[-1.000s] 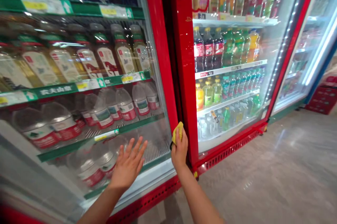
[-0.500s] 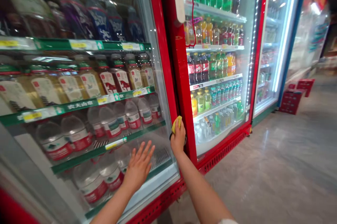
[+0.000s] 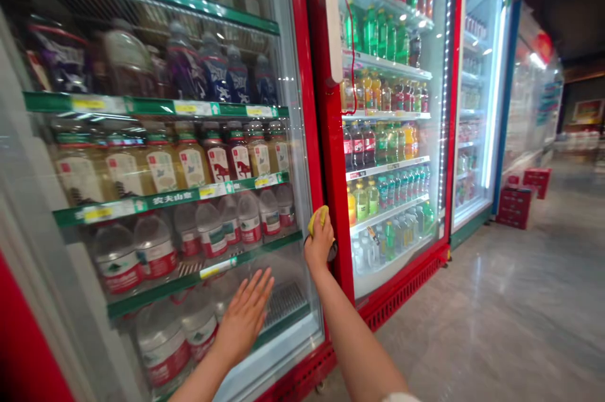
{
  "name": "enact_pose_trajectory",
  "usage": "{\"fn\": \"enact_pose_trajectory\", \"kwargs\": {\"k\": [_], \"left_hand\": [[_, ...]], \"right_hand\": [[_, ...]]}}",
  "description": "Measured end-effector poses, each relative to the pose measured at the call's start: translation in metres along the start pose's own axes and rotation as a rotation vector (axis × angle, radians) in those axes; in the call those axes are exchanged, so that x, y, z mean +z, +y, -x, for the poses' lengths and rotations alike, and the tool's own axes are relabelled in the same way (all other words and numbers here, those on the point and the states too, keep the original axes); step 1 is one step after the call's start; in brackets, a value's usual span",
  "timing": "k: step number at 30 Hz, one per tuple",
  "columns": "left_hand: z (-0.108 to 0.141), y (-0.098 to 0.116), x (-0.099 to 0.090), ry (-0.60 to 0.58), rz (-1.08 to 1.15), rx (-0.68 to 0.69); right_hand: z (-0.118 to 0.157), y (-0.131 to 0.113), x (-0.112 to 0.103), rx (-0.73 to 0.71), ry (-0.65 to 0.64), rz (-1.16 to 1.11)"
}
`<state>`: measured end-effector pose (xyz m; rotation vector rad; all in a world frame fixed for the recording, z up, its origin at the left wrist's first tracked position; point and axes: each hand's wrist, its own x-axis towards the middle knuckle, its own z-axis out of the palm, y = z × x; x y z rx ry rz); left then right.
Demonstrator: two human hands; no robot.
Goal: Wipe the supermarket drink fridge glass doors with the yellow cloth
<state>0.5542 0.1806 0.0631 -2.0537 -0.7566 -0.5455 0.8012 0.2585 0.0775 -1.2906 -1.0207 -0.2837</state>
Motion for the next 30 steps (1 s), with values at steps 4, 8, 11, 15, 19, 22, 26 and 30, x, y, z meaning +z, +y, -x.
{"fn": "enact_pose_trajectory", "kwargs": {"k": [4, 8, 11, 15, 19, 22, 26, 30], "left_hand": [[0.001, 0.0, -0.006, 0.001, 0.009, -0.015], [0.005, -0.004, -0.018, -0.041, 0.014, -0.005], [0.004, -0.011, -0.029, -0.077, 0.009, -0.053], [0.0, -0.018, -0.037, -0.097, 0.011, -0.131], [0.007, -0.023, -0.04, -0.068, 0.015, -0.148], [0.019, -0.028, -0.046, -0.066, 0.0, -0.133], [0.03, -0.036, -0.057, -0.079, -0.054, -0.156], [0.036, -0.039, -0.062, -0.095, -0.091, -0.196]], "right_hand": [[0.022, 0.002, -0.007, -0.143, -0.082, 0.028], [0.059, 0.024, -0.02, -0.084, -0.129, 0.028], [0.039, 0.009, -0.016, 0.006, -0.097, 0.023], [0.025, -0.038, 0.0, -0.071, -0.104, 0.072], [0.068, -0.033, -0.011, -0.396, -0.271, 0.105], [0.077, -0.009, -0.024, -0.475, -0.286, 0.088], [0.047, -0.03, -0.016, -0.247, -0.108, 0.079], [0.059, -0.079, -0.003, -0.296, -0.178, 0.08]]}}
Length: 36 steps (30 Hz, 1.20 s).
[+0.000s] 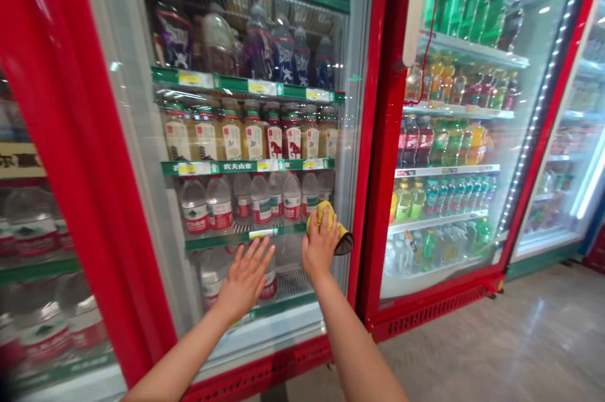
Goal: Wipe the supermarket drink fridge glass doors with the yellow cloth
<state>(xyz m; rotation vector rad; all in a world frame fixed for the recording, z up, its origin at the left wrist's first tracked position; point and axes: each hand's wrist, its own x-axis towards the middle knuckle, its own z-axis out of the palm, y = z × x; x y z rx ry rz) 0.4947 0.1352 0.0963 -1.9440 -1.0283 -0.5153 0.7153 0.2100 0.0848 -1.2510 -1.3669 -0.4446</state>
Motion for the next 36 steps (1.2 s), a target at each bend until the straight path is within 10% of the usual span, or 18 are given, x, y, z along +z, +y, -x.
{"fn": "enact_pose_trajectory", "kwargs": {"k": [5, 8, 15, 19, 22, 26, 30, 36], "left_hand": [[0.014, -0.005, 0.0, -0.009, -0.008, -0.002], [0.024, -0.012, -0.003, -0.016, -0.017, -0.004], [0.04, -0.022, -0.006, 0.002, -0.068, -0.066], [0.054, -0.026, -0.009, -0.005, -0.084, -0.087], [0.063, -0.033, -0.013, -0.005, -0.092, -0.092], [0.071, -0.042, -0.019, -0.023, -0.106, -0.129], [0.08, -0.048, -0.025, -0.04, -0.119, -0.154], [0.102, -0.063, -0.037, -0.073, -0.181, -0.147]], "right_hand": [[0.046, 0.016, -0.01, -0.354, -0.201, -0.039], [0.032, 0.03, -0.01, -0.289, -0.102, -0.08], [0.018, -0.051, 0.014, -0.266, -0.061, -0.104], [0.062, -0.034, 0.008, -0.532, -0.178, -0.122], [0.055, -0.018, 0.003, -0.437, -0.034, -0.161], [0.021, -0.058, 0.01, -0.285, 0.107, -0.212], [0.037, -0.096, 0.014, -0.422, -0.068, -0.241], [0.06, -0.056, 0.005, -0.785, -0.355, -0.291]]}}
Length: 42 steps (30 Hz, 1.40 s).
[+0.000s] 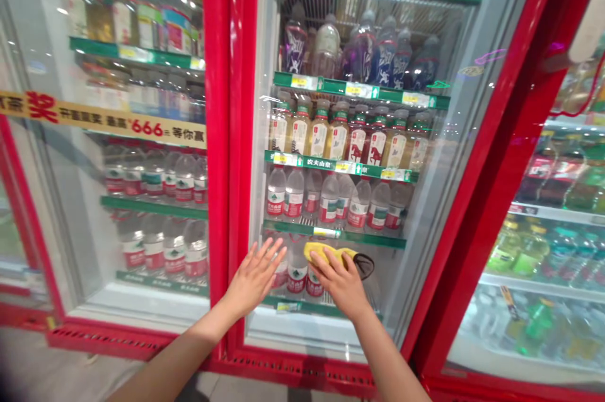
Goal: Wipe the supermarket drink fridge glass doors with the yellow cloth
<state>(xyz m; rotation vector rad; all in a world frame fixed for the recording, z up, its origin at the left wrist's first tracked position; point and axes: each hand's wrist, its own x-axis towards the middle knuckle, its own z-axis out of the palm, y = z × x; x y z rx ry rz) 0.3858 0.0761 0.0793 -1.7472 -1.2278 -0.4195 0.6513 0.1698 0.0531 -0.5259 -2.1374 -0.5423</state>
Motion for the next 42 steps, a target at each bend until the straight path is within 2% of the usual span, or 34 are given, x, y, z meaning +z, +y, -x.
{"fn": "enact_pose_trajectory", "kwargs": {"k": [3, 6, 8, 10, 13, 15, 17, 20, 25, 28, 31, 35, 38, 42], "left_hand": [[0.006, -0.011, -0.003, 0.01, -0.044, -0.007], [0.011, -0.017, -0.005, 0.009, -0.067, -0.033], [0.015, -0.02, -0.005, -0.003, -0.076, -0.039], [0.02, -0.022, -0.006, -0.018, -0.088, -0.038], [0.028, -0.028, -0.007, -0.03, -0.099, -0.04], [0.033, -0.033, -0.008, -0.028, -0.095, -0.049], [0.036, -0.037, -0.009, -0.016, -0.095, -0.064], [0.041, -0.041, -0.013, 0.011, -0.119, -0.075], [0.052, -0.049, -0.021, 0.045, -0.173, -0.068], [0.059, -0.055, -0.023, 0.06, -0.184, -0.069], [0.064, -0.06, -0.024, 0.065, -0.183, -0.065], [0.066, -0.062, -0.032, 0.015, -0.215, -0.07], [0.07, -0.062, -0.043, -0.048, -0.254, -0.07], [0.083, -0.066, -0.054, -0.046, -0.283, -0.105]], "right_hand": [[-0.028, 0.0, 0.002, 0.129, 0.112, 0.077], [-0.066, -0.026, 0.016, 0.215, 0.174, 0.099], [-0.073, -0.043, 0.024, 0.167, 0.127, 0.09], [-0.065, -0.048, 0.026, 0.026, 0.049, 0.106], [-0.046, -0.032, 0.016, -0.198, -0.012, 0.134], [-0.047, -0.021, 0.007, -0.218, 0.01, 0.131], [-0.062, -0.022, 0.005, -0.129, 0.065, 0.127], [-0.093, -0.043, 0.016, -0.032, 0.171, 0.148], [-0.118, -0.08, 0.03, -0.195, 0.211, 0.156], [-0.131, -0.086, 0.021, -0.188, 0.248, 0.092], [-0.162, -0.09, 0.007, -0.25, 0.297, 0.066], [-0.201, -0.097, 0.004, -0.292, 0.261, 0.123], [-0.193, -0.102, 0.023, -0.272, 0.227, 0.139], [-0.146, -0.109, 0.05, -0.41, 0.146, 0.098]]}}
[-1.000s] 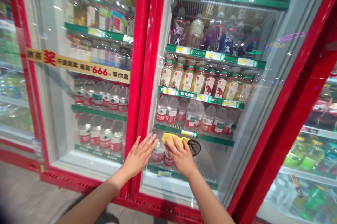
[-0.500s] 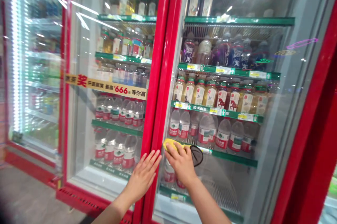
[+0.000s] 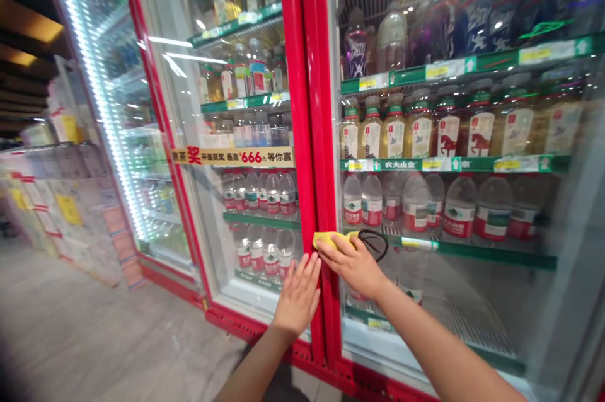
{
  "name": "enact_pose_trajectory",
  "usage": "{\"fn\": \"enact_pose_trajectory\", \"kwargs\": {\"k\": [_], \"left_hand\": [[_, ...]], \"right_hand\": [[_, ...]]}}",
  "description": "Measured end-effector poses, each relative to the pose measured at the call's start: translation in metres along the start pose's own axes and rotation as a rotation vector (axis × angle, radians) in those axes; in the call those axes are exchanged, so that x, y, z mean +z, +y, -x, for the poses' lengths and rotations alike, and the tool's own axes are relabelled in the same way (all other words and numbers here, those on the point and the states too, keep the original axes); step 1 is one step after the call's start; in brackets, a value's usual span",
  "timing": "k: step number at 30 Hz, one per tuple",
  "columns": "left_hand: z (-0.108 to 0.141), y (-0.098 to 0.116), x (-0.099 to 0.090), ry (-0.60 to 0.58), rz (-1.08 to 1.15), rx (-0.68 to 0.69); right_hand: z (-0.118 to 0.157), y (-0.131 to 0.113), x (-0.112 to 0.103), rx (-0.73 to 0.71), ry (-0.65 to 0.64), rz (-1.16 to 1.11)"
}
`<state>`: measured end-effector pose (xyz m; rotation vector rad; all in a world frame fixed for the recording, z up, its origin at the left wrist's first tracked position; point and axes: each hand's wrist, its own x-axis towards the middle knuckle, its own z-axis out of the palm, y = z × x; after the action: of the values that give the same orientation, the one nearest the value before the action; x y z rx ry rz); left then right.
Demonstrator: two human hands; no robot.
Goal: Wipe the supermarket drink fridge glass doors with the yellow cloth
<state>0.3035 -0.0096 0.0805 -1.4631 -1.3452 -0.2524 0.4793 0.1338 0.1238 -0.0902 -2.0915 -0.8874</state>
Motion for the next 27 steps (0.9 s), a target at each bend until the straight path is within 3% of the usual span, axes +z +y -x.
{"fn": "enact_pose_trajectory", "kwargs": {"k": [2, 4, 8, 11, 14, 17, 20, 23, 27], "left_hand": [[0.004, -0.006, -0.002, 0.008, 0.01, -0.002], [0.003, -0.011, -0.004, 0.013, 0.026, 0.007], [-0.011, -0.014, -0.008, 0.003, 0.051, -0.023], [-0.022, -0.012, -0.009, 0.005, 0.08, -0.06], [-0.025, -0.012, -0.009, 0.02, 0.109, -0.094], [-0.022, -0.014, -0.009, 0.043, 0.125, -0.12], [-0.022, -0.015, -0.009, 0.076, 0.138, -0.111], [-0.03, -0.014, -0.01, 0.106, 0.165, -0.117], [-0.046, -0.011, -0.011, 0.111, 0.185, -0.147]], "right_hand": [[0.009, -0.002, -0.002, -0.106, -0.031, -0.028], [-0.002, 0.012, -0.013, -0.13, -0.045, -0.014], [-0.057, 0.057, -0.038, 0.159, -0.019, 0.04], [-0.07, 0.063, -0.039, 0.24, -0.036, 0.015], [-0.032, 0.034, -0.021, 0.168, -0.089, 0.002], [0.028, -0.002, 0.0, -0.04, -0.196, -0.056], [0.057, -0.008, 0.004, -0.251, -0.234, -0.101], [0.028, 0.023, -0.013, -0.244, -0.236, -0.04], [-0.046, 0.078, -0.044, 0.108, -0.146, 0.084]]}}
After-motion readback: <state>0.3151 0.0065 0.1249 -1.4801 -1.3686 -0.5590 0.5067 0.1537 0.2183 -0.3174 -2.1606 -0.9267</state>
